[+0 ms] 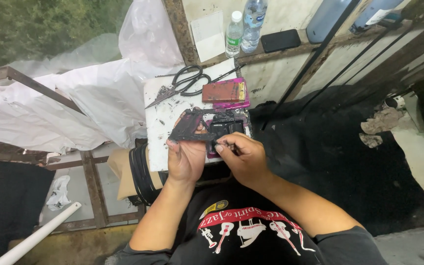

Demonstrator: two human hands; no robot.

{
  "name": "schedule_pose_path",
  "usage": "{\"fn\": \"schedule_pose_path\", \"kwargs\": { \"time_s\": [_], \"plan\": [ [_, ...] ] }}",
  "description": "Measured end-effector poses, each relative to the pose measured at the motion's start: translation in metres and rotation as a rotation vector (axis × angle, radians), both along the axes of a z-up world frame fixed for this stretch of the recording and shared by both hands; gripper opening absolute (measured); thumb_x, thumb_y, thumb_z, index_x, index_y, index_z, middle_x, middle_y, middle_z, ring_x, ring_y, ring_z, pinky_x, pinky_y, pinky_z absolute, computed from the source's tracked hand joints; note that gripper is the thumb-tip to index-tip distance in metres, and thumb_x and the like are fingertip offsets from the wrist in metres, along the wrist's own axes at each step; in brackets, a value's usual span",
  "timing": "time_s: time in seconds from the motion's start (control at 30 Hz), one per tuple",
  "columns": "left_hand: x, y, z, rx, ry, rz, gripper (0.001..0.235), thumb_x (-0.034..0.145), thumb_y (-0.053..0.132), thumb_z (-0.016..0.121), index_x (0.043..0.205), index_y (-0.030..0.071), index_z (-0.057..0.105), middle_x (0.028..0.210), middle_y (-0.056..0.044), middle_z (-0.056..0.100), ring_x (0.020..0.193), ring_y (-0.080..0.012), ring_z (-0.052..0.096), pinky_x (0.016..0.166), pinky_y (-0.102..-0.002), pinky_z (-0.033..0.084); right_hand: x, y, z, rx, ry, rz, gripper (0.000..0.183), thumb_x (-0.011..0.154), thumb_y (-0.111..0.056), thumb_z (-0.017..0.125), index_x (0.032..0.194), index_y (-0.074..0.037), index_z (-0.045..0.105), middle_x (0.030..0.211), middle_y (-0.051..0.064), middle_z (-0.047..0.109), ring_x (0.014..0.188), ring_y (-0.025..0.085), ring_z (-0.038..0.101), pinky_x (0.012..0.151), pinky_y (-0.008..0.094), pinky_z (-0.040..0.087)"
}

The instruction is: Cleaning and refilling a small handheld edge-dyeing machine with liquid dye at a workbench.

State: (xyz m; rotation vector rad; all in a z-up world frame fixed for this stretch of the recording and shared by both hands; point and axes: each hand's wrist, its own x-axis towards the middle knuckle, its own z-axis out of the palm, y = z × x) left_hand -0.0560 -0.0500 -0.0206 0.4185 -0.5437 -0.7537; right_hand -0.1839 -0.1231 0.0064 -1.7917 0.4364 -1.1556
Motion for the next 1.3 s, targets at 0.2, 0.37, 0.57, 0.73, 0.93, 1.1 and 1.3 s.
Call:
{"fn": "schedule_pose_path", "kwargs": {
  "time_s": [0.2, 0.37, 0.57, 0.73, 0.93, 1.1, 1.3],
  "plan": [
    [0.004, -0.002, -0.015, -0.04, -0.077, -0.002, 0.077, 0.099, 0.06, 0.051, 0.153, 0.006, 0.038, 0.141, -0.016, 0.06, 0.124, -0.0242, 0.06, 0.111, -0.039, 0.048, -0.001, 0.003, 0.003, 0.008, -0.007, 0.046, 0.003, 0.086, 0.003, 0.076, 0.087, 0.001, 0.075, 0.063, 0.01, 0.064, 0.056, 0.018, 0.059, 0.051, 0.03, 0.049],
    [0.003, -0.001, -0.016, -0.032, -0.106, 0.007, 0.079, 0.099, 0.062, 0.05, 0.153, 0.006, 0.037, 0.144, -0.017, 0.058, 0.129, -0.0267, 0.058, 0.114, -0.043, 0.046, -0.003, 0.004, 0.005, 0.009, -0.013, 0.126, 0.002, 0.089, 0.001, 0.075, 0.087, 0.001, 0.075, 0.065, 0.011, 0.065, 0.056, 0.019, 0.06, 0.05, 0.03, 0.049],
    [0.011, 0.002, -0.038, -0.018, -0.084, -0.024, 0.088, 0.094, 0.062, 0.061, 0.154, 0.004, 0.033, 0.126, -0.013, 0.065, 0.113, -0.0188, 0.064, 0.104, -0.031, 0.052, -0.002, 0.003, -0.007, 0.037, -0.052, 0.191, 0.005, 0.091, 0.0, 0.073, 0.086, 0.002, 0.073, 0.068, 0.012, 0.067, 0.058, 0.019, 0.06, 0.05, 0.03, 0.048],
    [0.011, 0.002, -0.051, -0.002, -0.102, -0.014, 0.089, 0.093, 0.064, 0.061, 0.154, 0.004, 0.035, 0.125, -0.015, 0.065, 0.11, -0.0195, 0.061, 0.103, -0.031, 0.051, -0.001, 0.002, 0.004, 0.077, -0.059, 0.298, 0.009, 0.094, -0.001, 0.07, 0.086, 0.003, 0.073, 0.068, 0.011, 0.064, 0.061, 0.013, 0.054, 0.051, 0.028, 0.046],
    [0.013, 0.006, -0.044, 0.004, -0.082, -0.052, 0.095, 0.09, 0.063, 0.067, 0.154, 0.001, 0.033, 0.136, -0.014, 0.062, 0.112, -0.0216, 0.058, 0.099, -0.031, 0.05, -0.002, -0.002, -0.005, 0.154, -0.059, 0.433, 0.009, 0.095, 0.002, 0.067, 0.091, 0.004, 0.074, 0.072, 0.012, 0.066, 0.066, 0.012, 0.057, 0.054, 0.028, 0.048],
    [0.017, 0.008, -0.029, 0.017, -0.101, -0.073, 0.1, 0.086, 0.062, 0.072, 0.153, 0.0, 0.032, 0.14, -0.016, 0.058, 0.109, -0.0216, 0.057, 0.095, -0.031, 0.05, -0.005, -0.003, -0.029, 0.31, -0.066, 0.538, 0.008, 0.094, 0.005, 0.067, 0.094, 0.006, 0.074, 0.07, 0.012, 0.066, 0.065, 0.013, 0.059, 0.056, 0.028, 0.05],
    [0.026, 0.009, -0.027, 0.04, -0.121, -0.086, 0.105, 0.081, 0.063, 0.077, 0.151, -0.001, 0.034, 0.139, -0.018, 0.059, 0.108, -0.0205, 0.058, 0.093, -0.03, 0.049, -0.012, 0.0, -0.038, 0.624, -0.082, 0.622, 0.008, 0.094, 0.007, 0.066, 0.099, 0.009, 0.072, 0.074, 0.012, 0.07, 0.069, 0.015, 0.066, 0.064, 0.031, 0.058]
  ]
}}
